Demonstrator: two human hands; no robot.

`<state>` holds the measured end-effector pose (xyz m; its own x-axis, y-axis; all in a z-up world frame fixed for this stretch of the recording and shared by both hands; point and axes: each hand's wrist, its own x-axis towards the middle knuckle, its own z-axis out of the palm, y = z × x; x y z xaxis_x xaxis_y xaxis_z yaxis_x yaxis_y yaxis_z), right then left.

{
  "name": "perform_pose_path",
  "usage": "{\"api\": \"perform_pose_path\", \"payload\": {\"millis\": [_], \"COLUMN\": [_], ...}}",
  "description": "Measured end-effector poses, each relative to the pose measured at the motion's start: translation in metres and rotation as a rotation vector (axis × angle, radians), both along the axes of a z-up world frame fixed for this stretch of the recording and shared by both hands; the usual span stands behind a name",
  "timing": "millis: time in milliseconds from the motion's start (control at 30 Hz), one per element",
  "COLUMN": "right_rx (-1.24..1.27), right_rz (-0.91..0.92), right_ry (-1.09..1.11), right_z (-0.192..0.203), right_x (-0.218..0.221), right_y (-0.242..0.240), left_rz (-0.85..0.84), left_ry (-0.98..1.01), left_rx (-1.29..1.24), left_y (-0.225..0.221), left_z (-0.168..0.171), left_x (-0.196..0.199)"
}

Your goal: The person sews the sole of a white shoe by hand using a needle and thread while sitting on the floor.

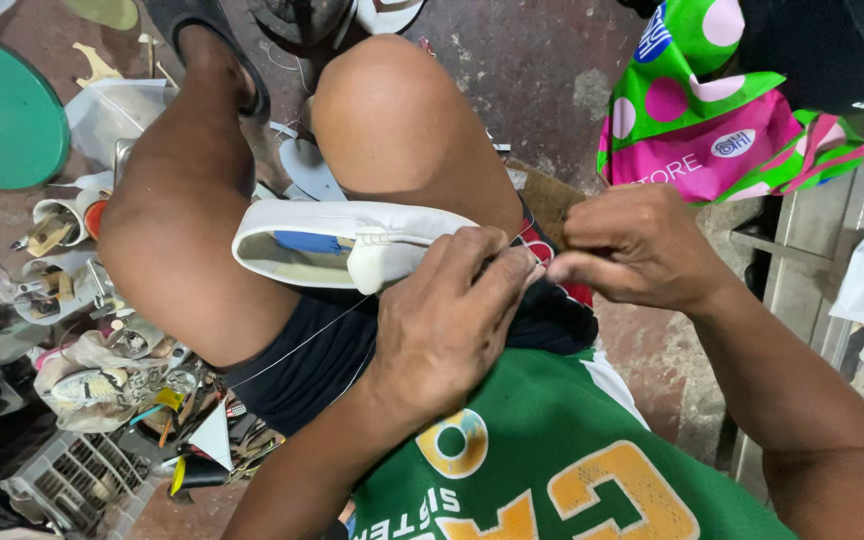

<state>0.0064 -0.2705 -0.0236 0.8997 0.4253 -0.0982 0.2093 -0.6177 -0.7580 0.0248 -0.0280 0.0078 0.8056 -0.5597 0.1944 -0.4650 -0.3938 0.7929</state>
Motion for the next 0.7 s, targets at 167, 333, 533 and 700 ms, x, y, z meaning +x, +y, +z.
{"api": "perform_pose_path", "payload": {"millis": [167,333,533,700], "right_rx": [0.502,0.515,0.478,0.919], "right_rz": [-0.164,-0.39,-0.284,-0.331], "right_ry": [-0.156,0.238,0.323,0.559], "right_z": [-0.006,-0.029,-0.048,-0.031], "right_x": [-0.01,-0.031,-0.036,-0.027], "right_y": [0.033,0.059,0.033,-0.001], "left_rz": [0.036,0.022,-0.068,-0.114], "left_ry": [0.337,0.704,0.736,0.545], "left_rx": [-0.225,-0.439,-0.496,-0.393], "left_y": [0.007,0.014,0.021,0.015], "left_z": [-0.005,-0.004,0.01,0.012], "left_x": [0.002,0.005,-0.002,0.005]}}
